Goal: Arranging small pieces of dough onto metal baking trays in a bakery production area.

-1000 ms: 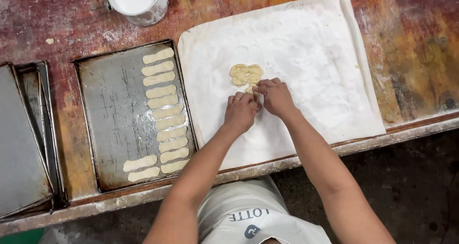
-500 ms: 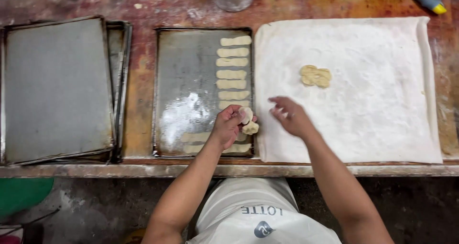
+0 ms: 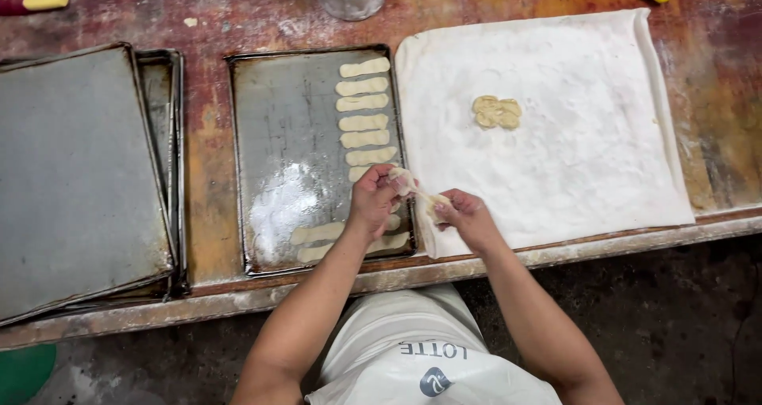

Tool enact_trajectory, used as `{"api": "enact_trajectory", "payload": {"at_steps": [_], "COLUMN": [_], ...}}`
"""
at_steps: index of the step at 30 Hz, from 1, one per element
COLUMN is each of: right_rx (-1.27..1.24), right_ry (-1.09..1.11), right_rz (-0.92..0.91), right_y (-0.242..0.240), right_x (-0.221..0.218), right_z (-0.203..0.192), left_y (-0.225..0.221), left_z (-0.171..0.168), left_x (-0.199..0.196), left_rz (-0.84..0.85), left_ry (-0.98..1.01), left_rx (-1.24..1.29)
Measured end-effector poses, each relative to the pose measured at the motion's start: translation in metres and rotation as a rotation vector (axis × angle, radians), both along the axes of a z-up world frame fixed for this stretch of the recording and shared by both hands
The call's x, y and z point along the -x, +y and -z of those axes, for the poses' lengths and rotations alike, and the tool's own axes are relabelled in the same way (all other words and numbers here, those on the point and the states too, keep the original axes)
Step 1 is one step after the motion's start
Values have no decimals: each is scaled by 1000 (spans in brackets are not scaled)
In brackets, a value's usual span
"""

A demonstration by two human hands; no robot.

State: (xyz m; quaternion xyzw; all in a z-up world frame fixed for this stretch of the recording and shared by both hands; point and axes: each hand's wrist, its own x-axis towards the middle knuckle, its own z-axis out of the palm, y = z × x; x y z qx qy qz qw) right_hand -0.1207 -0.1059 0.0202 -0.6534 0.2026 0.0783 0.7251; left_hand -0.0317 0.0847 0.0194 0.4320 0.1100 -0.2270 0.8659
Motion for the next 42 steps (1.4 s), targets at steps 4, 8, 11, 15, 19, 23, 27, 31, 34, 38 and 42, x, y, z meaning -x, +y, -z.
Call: {"api": "enact_trajectory", "payload": {"at_steps": [4,8,11,15,19,23,27,31,34,38,42], "right_rx": [192,947,1109,1013,906,892,1042,1243,1347,1434,1424], "right_ry": [16,203,112,3,-31,-200,-272,-546,-525,-539,-595], "right_rz": [-7,-279,-229,-278,-403,-548,-739,-773,-733,-643,-583], "right_y": [-71,-119,-134,-103,-25,53,127,165,186,188,185], "right_x": [-4,-14,-30,-47,-59,-70,-78,-74,-73,-68,-64], "right_z": [-43,-53,-38,-22,-43,-43,-30,-5,14,25,29], "left_y": [-29,-51,-38,18,99,148,183,207,208,204,204], "left_z": [-11,-5,-25,-5,-13,12,42,30,29,42,37], "left_x": [-10,-11,-10,-14,-9,-4,-2,0,-3,-11,-11], "left_rz": [-18,39,64,58,60,134,256,319,391,304,320], "left_ry": [-14,-68,-158,-302,-265,-345,-866,-895,-1021,-1132,-1171], "left_rx": [-45,-135,-306,-761,-1051,-1093,-1439,-1406,-1440,-1404,-1349]}}
